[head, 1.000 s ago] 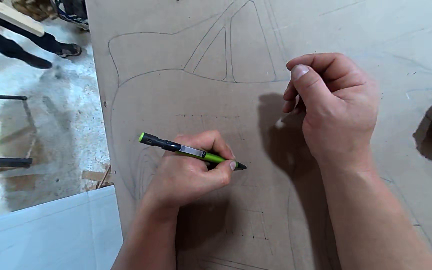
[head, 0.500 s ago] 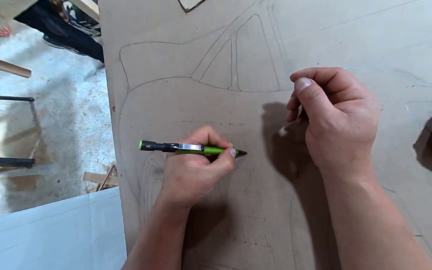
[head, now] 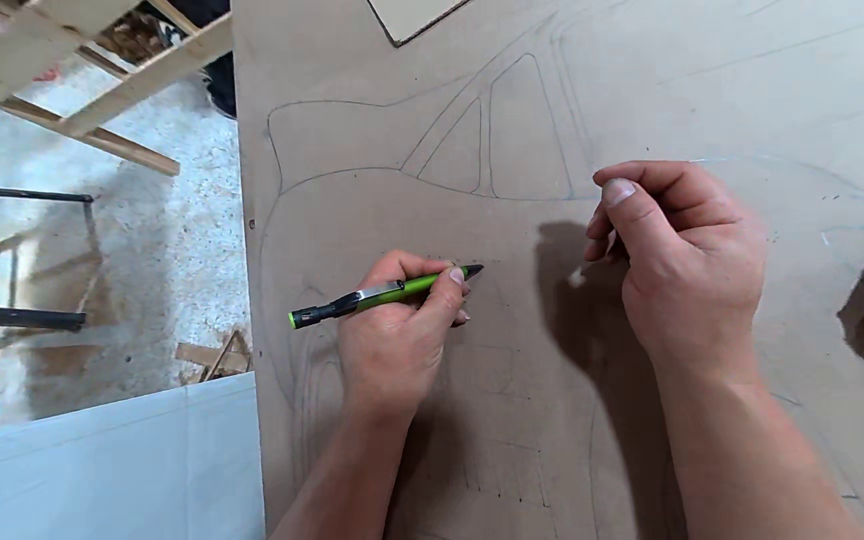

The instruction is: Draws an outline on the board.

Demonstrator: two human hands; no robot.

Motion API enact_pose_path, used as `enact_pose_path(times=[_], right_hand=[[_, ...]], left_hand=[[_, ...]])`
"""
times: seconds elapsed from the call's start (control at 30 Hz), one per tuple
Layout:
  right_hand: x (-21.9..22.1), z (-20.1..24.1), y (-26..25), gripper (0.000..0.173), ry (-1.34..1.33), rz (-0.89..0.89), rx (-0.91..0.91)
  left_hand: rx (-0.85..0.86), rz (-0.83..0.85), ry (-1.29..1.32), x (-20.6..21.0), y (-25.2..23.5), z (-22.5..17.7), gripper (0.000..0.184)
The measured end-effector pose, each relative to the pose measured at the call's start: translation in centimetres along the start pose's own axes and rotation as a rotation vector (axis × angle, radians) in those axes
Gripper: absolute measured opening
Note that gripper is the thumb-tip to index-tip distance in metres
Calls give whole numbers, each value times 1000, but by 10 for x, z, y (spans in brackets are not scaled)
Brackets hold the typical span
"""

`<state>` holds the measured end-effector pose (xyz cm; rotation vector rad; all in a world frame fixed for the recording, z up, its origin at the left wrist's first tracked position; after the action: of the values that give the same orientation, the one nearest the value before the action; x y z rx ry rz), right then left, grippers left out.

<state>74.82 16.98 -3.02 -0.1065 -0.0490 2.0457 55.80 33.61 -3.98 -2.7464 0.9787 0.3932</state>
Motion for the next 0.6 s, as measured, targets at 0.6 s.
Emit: enact_pose_path(times=[0.6], right_hand=[[0, -1, 1, 17, -6, -9, 8]], left_hand=[[68, 192, 3, 6, -2, -2, 6]])
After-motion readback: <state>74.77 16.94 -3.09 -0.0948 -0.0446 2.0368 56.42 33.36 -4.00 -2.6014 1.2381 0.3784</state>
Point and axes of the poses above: each hand's wrist, its own y-axis away from the middle knuckle, its own x-axis out of the palm, z = x × y, the point moved 10 cm from there along -y, towards the middle knuckle, and after that the axes turned 6 degrees about x, right-handed, at the moved point
